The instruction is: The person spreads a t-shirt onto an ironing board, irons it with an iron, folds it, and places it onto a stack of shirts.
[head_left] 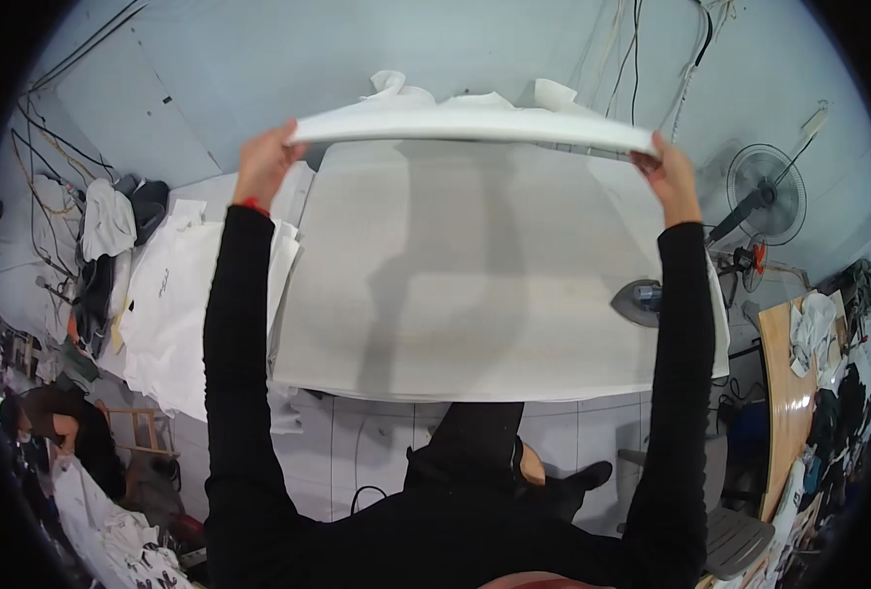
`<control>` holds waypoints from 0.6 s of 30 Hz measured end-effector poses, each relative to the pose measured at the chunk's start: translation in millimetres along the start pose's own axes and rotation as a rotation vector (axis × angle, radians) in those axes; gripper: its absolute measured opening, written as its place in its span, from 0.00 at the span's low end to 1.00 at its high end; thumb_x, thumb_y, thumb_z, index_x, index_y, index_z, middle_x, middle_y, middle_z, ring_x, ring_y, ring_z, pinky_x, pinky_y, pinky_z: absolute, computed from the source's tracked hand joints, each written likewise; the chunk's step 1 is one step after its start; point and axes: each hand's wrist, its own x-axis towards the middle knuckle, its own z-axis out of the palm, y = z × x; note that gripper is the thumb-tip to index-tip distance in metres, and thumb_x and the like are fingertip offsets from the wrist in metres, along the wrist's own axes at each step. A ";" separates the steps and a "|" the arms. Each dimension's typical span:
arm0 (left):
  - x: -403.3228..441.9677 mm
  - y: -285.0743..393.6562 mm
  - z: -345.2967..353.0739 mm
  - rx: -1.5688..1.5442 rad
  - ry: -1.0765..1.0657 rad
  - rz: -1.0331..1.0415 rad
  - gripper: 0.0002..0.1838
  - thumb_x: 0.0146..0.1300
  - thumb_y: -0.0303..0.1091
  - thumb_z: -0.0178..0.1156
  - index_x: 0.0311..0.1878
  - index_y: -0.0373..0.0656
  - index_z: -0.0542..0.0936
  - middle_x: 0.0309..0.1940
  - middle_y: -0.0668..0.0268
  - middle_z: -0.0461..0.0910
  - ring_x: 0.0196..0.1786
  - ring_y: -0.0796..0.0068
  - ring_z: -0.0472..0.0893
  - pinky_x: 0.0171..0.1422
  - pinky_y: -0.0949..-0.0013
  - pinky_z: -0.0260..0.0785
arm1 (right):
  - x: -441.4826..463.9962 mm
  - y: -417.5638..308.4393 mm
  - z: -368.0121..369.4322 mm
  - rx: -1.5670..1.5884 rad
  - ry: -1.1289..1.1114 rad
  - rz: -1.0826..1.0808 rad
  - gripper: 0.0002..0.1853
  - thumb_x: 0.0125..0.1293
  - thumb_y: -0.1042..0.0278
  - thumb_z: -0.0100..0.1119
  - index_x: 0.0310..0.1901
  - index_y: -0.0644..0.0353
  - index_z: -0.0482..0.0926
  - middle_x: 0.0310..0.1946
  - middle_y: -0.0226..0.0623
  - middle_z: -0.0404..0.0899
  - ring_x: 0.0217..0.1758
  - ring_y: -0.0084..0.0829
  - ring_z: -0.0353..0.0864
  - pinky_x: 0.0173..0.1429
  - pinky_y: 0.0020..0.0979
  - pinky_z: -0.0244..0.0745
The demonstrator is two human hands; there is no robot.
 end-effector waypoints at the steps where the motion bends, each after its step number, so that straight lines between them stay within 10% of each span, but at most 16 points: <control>1: -18.3 -24.4 -4.7 0.043 -0.004 -0.032 0.15 0.77 0.35 0.73 0.52 0.30 0.86 0.45 0.59 0.88 0.41 0.70 0.88 0.48 0.71 0.85 | -9.7 30.6 -17.7 0.010 0.015 0.059 0.14 0.82 0.65 0.66 0.57 0.67 0.80 0.54 0.47 0.85 0.52 0.45 0.89 0.56 0.51 0.91; 9: -150.2 -237.6 -87.4 0.425 -0.029 -0.283 0.11 0.76 0.34 0.71 0.37 0.38 0.86 0.33 0.69 0.85 0.36 0.77 0.85 0.40 0.70 0.83 | -148.9 224.0 -135.3 -0.300 0.201 0.323 0.13 0.80 0.60 0.70 0.47 0.64 0.86 0.34 0.37 0.87 0.27 0.32 0.88 0.32 0.32 0.85; 18: -248.6 -278.1 -104.5 0.782 0.098 -0.229 0.12 0.73 0.33 0.71 0.40 0.31 0.88 0.29 0.61 0.89 0.27 0.73 0.87 0.34 0.68 0.80 | -232.9 244.6 -173.7 -0.864 0.205 0.331 0.15 0.78 0.59 0.71 0.40 0.65 0.86 0.24 0.35 0.84 0.19 0.25 0.81 0.21 0.27 0.68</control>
